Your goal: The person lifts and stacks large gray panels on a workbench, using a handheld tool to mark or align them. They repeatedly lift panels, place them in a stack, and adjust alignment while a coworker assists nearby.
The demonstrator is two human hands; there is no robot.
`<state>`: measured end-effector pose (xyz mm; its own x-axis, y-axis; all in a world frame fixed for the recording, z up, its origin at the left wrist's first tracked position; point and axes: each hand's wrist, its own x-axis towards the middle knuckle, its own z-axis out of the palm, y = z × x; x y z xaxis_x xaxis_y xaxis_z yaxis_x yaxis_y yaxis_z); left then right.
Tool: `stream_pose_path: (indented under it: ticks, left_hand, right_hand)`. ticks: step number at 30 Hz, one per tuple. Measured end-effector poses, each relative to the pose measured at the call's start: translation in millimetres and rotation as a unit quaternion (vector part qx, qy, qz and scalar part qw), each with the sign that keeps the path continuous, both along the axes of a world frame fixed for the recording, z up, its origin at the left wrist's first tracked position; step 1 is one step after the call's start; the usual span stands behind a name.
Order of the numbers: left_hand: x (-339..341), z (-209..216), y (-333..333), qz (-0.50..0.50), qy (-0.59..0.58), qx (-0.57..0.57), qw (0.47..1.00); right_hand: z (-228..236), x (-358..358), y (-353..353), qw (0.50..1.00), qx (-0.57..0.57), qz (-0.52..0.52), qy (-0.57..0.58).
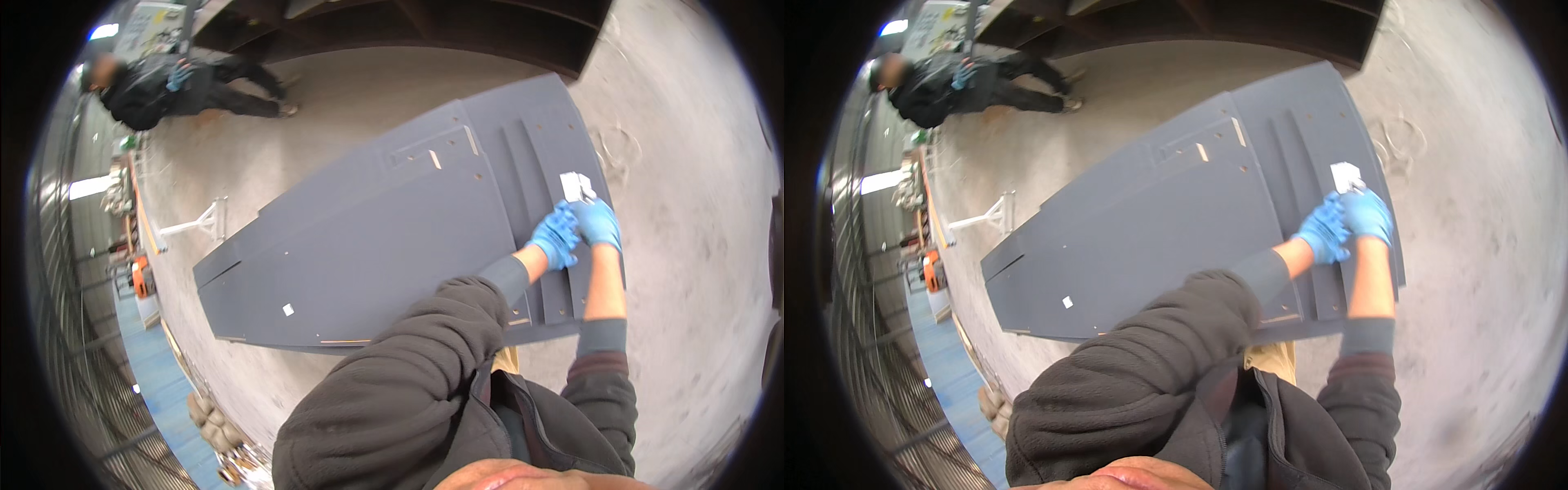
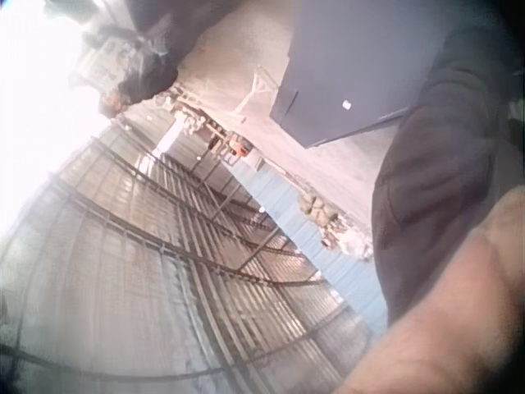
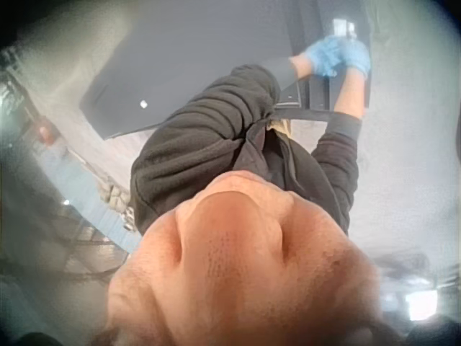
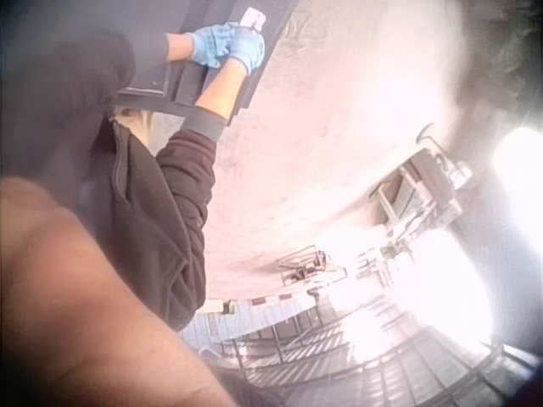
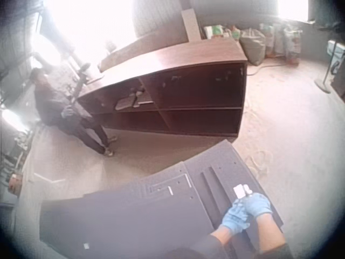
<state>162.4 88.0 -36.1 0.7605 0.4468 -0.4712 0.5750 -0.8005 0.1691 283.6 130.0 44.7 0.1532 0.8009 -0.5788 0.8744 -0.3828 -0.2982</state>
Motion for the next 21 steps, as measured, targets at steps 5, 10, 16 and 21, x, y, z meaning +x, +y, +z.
stream_pose_path:
  ticks: [5, 10, 16, 21]
  left_hand:
    - [-9, 15, 3, 0.060, -0.100, -0.042, 0.992]
    - [-9, 14, 0, 0.066, -0.112, -0.022, 0.991]
    - [-23, 38, 12, 0.334, -0.494, 0.030, 0.803]
    - [-99, 49, 28, 0.478, -0.432, 0.176, 0.744]
  right_hand:
    - [-58, 72, -54, 0.972, 0.020, -0.196, -0.125]
    - [-90, 92, -81, 0.968, 0.052, -0.245, 0.000]
    - [-103, 101, -91, 0.969, 0.088, -0.226, 0.046]
    - [-105, 100, -88, 0.971, 0.075, -0.227, 0.028]
